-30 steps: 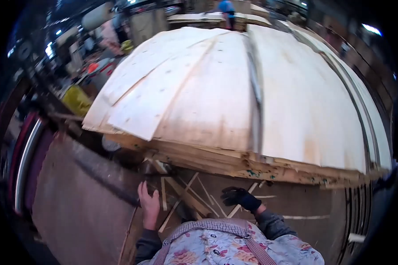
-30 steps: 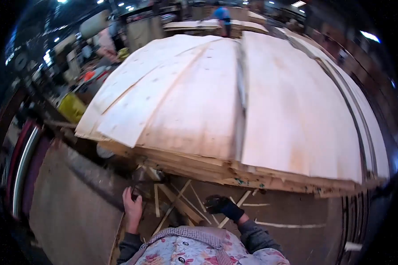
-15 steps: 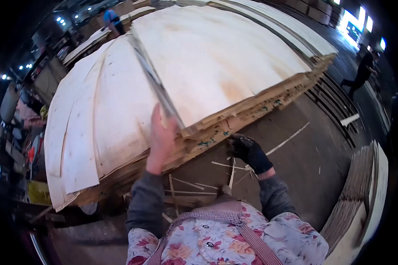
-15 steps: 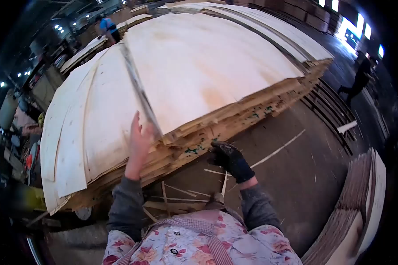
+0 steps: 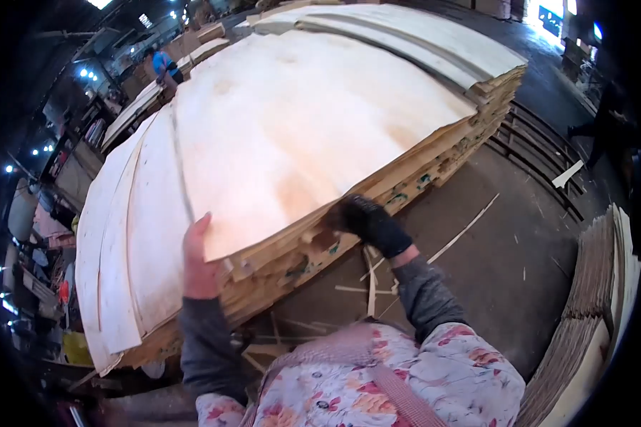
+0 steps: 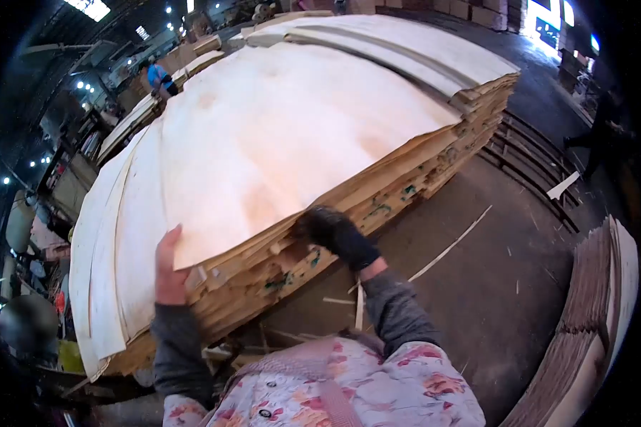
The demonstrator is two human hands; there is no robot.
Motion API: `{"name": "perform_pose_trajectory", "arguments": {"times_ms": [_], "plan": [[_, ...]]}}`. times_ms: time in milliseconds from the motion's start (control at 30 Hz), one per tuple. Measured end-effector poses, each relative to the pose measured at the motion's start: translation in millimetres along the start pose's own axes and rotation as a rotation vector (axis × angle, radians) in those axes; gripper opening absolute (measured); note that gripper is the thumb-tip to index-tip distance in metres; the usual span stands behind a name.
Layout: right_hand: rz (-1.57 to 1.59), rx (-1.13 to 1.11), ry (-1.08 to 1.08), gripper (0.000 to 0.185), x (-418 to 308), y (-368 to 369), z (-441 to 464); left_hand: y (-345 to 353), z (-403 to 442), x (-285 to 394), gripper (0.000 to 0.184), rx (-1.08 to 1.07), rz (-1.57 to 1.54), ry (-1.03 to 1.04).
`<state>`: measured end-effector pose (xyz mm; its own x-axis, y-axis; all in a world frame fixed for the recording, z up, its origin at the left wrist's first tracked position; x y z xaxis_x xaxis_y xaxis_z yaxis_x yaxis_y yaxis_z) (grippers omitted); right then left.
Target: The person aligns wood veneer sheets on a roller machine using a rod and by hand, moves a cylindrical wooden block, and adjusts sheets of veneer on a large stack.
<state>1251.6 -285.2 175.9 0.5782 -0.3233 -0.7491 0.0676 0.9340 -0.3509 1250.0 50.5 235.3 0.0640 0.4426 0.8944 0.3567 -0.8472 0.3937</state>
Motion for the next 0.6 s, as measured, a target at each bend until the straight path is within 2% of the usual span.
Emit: {"name": "perform_pose_trajectory", "arguments": {"times_ms": [67,133,200,233,267,333,400,433,467,533,567,600], "plan": [[0.618,-0.074,0.164,0.03,19.9,10.2,12.7,4.0,3.4,11.1,0.028,0.011,-0.029,0.03],[0.665,0.078,0.237,0.029,5.5,-6.0,25.3,-1.9,16.0,23.9,0.034,-0.028,-0.004,0.042],[1.093,-0.095,0.211,0.03,-6.6,-7.3,43.7,30.6,-8.1,43.2,0.041,-0.051,-0.06,-0.04],[0.804,-0.026,0.132,0.031,-28.6,-24.9,50.8,36.1,-13.6,50.3,0.042,-0.064,-0.048,-0.041],[1.284,-0.099,0.402,0.032,-18.0,-18.2,56.9,37.9,-13.2,52.4,0.044,-0.078,-0.032,-0.04],[1.305,-0.187,0.296,0.033,-13.4,-10.7,59.7,30.6,-6.5,41.0,0.045,-0.069,-0.035,-0.005],[1.317,-0.153,0.423,0.026,-19.7,-15.6,53.4,15.8,1.6,5.8,0.043,-0.026,-0.012,-0.041],[1.482,-0.148,0.52,0.027,3.0,-0.1,43.2,8.9,1.9,-9.7,0.044,0.014,0.022,-0.039],[1.388,-0.145,0.574,0.029,10.7,3.6,36.9,8.7,-3.5,-21.1,0.044,0.057,0.065,-0.061],[1.202,-0.123,0.606,0.033,19.3,5.2,32.8,16.8,-11.8,-32.2,0.043,0.034,0.069,-0.099],[1.206,-0.115,0.592,0.033,21.3,6.4,32.4,20.9,-18.3,-32.4,0.043,0.024,0.075,-0.09],[1.277,-0.145,0.592,0.034,24.5,9.9,31.3,25.3,-25.4,-25.3,0.043,0.025,0.151,0.02]]}}
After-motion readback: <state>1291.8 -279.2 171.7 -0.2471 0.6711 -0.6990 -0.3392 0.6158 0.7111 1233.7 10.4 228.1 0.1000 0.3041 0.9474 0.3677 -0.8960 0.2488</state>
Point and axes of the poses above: each hand's wrist, its own z-axis towards the middle knuckle, its own y-axis out of the palm, x = y × z, the point moved 7 cm from there along z, towards the middle knuckle, and after that the axes turned 12 degrees about x, right-handed, at the moved point
